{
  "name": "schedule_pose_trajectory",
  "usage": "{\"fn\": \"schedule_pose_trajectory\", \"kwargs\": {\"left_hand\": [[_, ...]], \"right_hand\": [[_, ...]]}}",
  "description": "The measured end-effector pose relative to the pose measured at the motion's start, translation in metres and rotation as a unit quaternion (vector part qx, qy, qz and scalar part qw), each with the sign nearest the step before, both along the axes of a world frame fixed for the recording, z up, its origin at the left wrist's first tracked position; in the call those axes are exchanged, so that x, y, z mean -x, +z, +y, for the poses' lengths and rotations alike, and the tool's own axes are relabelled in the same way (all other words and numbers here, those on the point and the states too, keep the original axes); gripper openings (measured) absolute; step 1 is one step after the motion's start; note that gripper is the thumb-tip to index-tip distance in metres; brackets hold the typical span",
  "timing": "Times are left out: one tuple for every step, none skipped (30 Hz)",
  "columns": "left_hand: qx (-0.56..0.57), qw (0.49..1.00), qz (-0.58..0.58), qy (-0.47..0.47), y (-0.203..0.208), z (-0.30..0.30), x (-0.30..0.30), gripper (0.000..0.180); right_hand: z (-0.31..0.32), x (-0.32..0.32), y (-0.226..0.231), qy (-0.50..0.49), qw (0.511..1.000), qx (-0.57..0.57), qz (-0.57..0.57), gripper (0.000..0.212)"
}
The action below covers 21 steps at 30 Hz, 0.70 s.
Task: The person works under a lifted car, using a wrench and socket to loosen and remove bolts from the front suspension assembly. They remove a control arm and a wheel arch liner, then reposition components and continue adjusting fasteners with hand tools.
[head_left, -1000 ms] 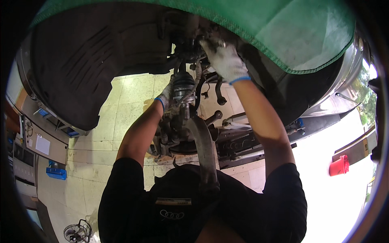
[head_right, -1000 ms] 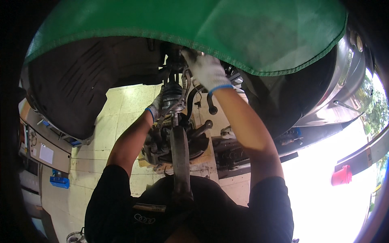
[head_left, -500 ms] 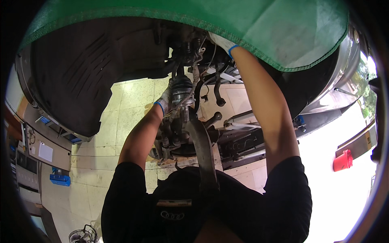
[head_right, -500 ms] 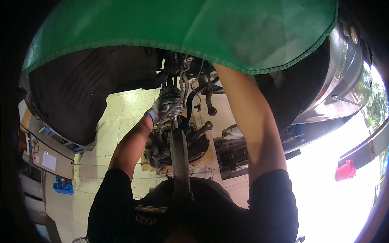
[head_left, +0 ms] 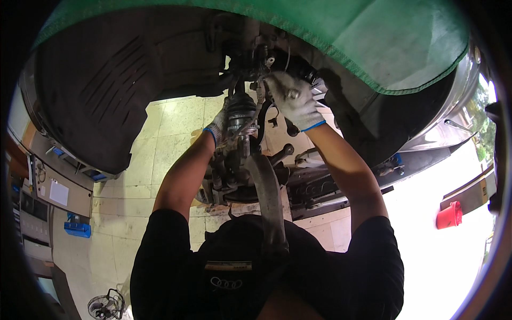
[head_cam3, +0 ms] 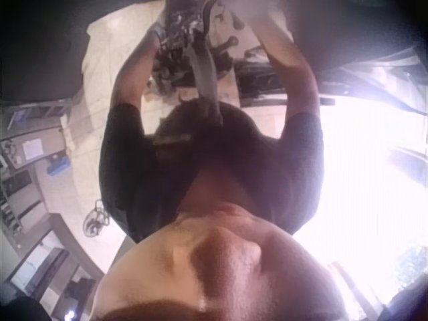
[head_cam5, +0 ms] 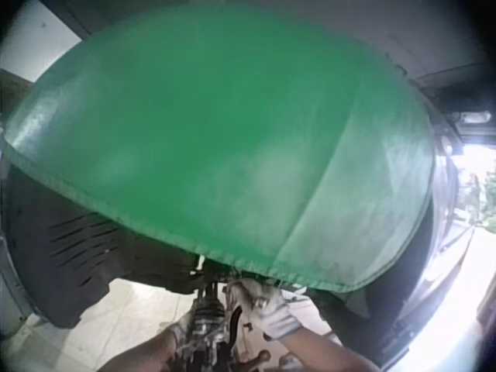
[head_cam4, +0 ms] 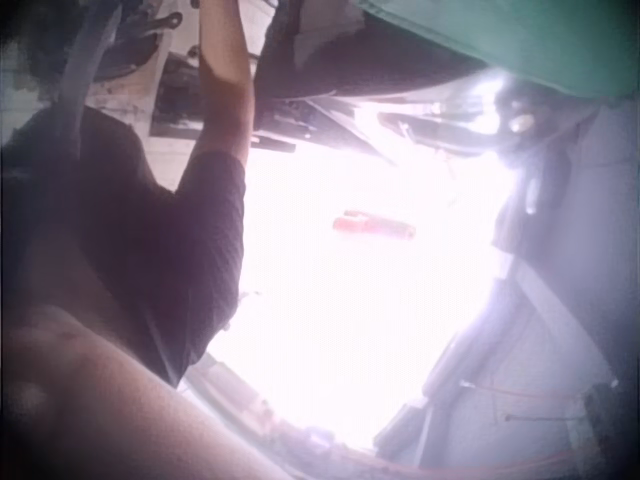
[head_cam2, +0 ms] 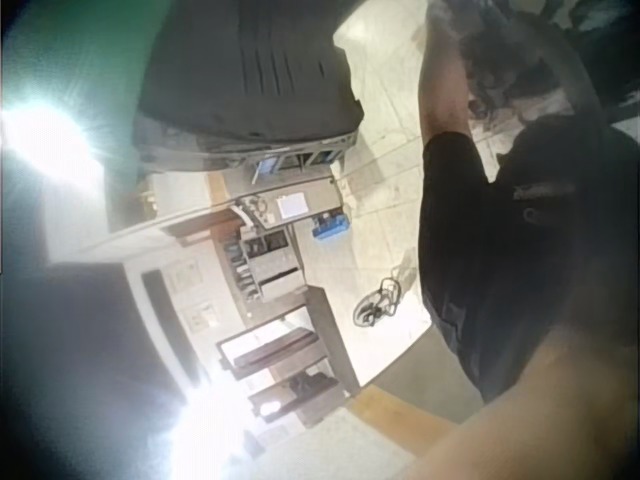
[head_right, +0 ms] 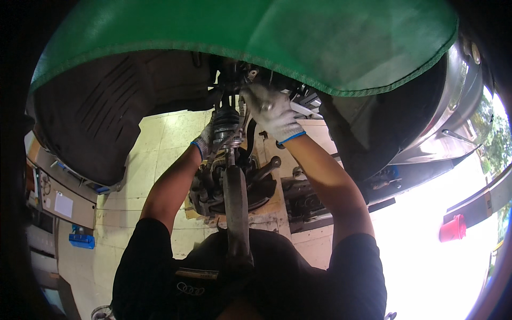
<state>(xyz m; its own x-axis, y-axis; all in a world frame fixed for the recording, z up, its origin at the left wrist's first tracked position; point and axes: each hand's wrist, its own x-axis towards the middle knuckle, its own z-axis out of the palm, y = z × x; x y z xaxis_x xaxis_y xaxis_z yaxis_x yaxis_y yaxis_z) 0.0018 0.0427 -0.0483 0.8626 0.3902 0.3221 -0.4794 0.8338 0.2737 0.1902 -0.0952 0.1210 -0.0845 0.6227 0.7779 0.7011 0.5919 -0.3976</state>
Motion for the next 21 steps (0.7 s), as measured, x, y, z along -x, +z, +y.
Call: {"fn": "schedule_pose_trajectory", "kwargs": {"left_hand": [[0.011, 0.993, 0.100, 0.067, 0.000, 0.000, 0.002, 0.042], [0.043, 0.961, 0.225, 0.156, -0.001, 0.000, 0.004, 0.041], [0.021, 0.972, 0.197, 0.123, -0.003, 0.000, 0.006, 0.043], [0.022, 0.974, 0.196, 0.115, -0.005, 0.002, 0.008, 0.045], [0.022, 0.975, 0.194, 0.106, -0.007, 0.003, 0.009, 0.047], [0.002, 0.973, 0.202, 0.109, -0.009, 0.005, 0.009, 0.049], [-0.017, 0.971, 0.211, 0.111, -0.011, 0.006, 0.009, 0.052], [-0.024, 0.969, 0.223, 0.104, -0.012, 0.007, 0.009, 0.054], [-0.010, 0.970, 0.213, 0.114, -0.012, 0.007, 0.008, 0.056], [0.016, 0.972, 0.207, 0.113, -0.012, 0.007, 0.007, 0.057], [0.051, 0.967, 0.217, 0.124, -0.012, 0.006, 0.007, 0.059], [0.035, 0.969, 0.214, 0.115, -0.010, 0.005, 0.007, 0.059], [0.029, 0.967, 0.226, 0.118, -0.009, 0.004, 0.007, 0.060], [0.031, 0.965, 0.235, 0.115, -0.008, 0.003, 0.008, 0.061], [0.016, 0.967, 0.230, 0.107, -0.007, 0.002, 0.008, 0.061], [0.010, 0.970, 0.223, 0.094, -0.007, 0.002, 0.009, 0.062], [0.010, 0.975, 0.208, 0.077, -0.007, 0.002, 0.010, 0.063], [0.013, 0.974, 0.211, 0.076, -0.008, 0.003, 0.010, 0.063], [0.022, 0.976, 0.203, 0.073, -0.010, 0.004, 0.010, 0.063], [0.045, 0.982, 0.177, 0.057, -0.011, 0.005, 0.009, 0.063], [0.050, 0.975, 0.197, 0.084, -0.012, 0.006, 0.007, 0.060]], "right_hand": [[-0.001, 0.000, -0.005, 0.016, 0.999, -0.025, -0.028, 0.016], [-0.002, 0.000, -0.010, 0.007, 0.999, -0.027, -0.039, 0.017], [-0.002, 0.000, -0.011, 0.001, 0.998, -0.026, -0.052, 0.018], [-0.002, 0.001, -0.010, -0.003, 0.998, -0.027, -0.062, 0.020], [0.000, 0.000, -0.004, -0.025, 0.991, -0.044, -0.124, 0.024], [0.004, 0.001, 0.005, -0.063, 0.991, -0.018, -0.114, 0.024], [0.008, 0.002, 0.017, -0.100, 0.990, 0.009, -0.104, 0.025], [0.013, 0.005, 0.030, -0.154, 0.981, 0.075, -0.091, 0.025], [0.020, 0.003, 0.048, -0.173, 0.978, 0.036, -0.111, 0.031], [0.030, 0.002, 0.066, -0.207, 0.969, 0.039, -0.129, 0.036], [0.041, 0.000, 0.085, -0.231, 0.961, 0.042, -0.147, 0.037], [0.052, 0.002, 0.097, -0.240, 0.957, 0.039, -0.160, 0.037], [0.058, 0.002, 0.105, -0.245, 0.954, 0.036, -0.170, 0.038], [0.065, 0.003, 0.111, -0.244, 0.953, 0.033, -0.179, 0.039], [0.070, 0.003, 0.116, -0.244, 0.952, 0.027, -0.186, 0.040], [0.074, 0.001, 0.120, -0.242, 0.952, 0.022, -0.185, 0.041], [0.074, 0.001, 0.120, -0.241, 0.952, 0.019, -0.188, 0.042], [0.072, -0.001, 0.118, -0.240, 0.952, 0.015, -0.188, 0.043], [0.069, -0.002, 0.115, -0.237, 0.953, 0.010, -0.190, 0.043], [0.064, -0.005, 0.112, -0.231, 0.954, 0.015, -0.190, 0.044], [0.058, -0.006, 0.109, -0.225, 0.956, 0.020, -0.187, 0.045]]}}
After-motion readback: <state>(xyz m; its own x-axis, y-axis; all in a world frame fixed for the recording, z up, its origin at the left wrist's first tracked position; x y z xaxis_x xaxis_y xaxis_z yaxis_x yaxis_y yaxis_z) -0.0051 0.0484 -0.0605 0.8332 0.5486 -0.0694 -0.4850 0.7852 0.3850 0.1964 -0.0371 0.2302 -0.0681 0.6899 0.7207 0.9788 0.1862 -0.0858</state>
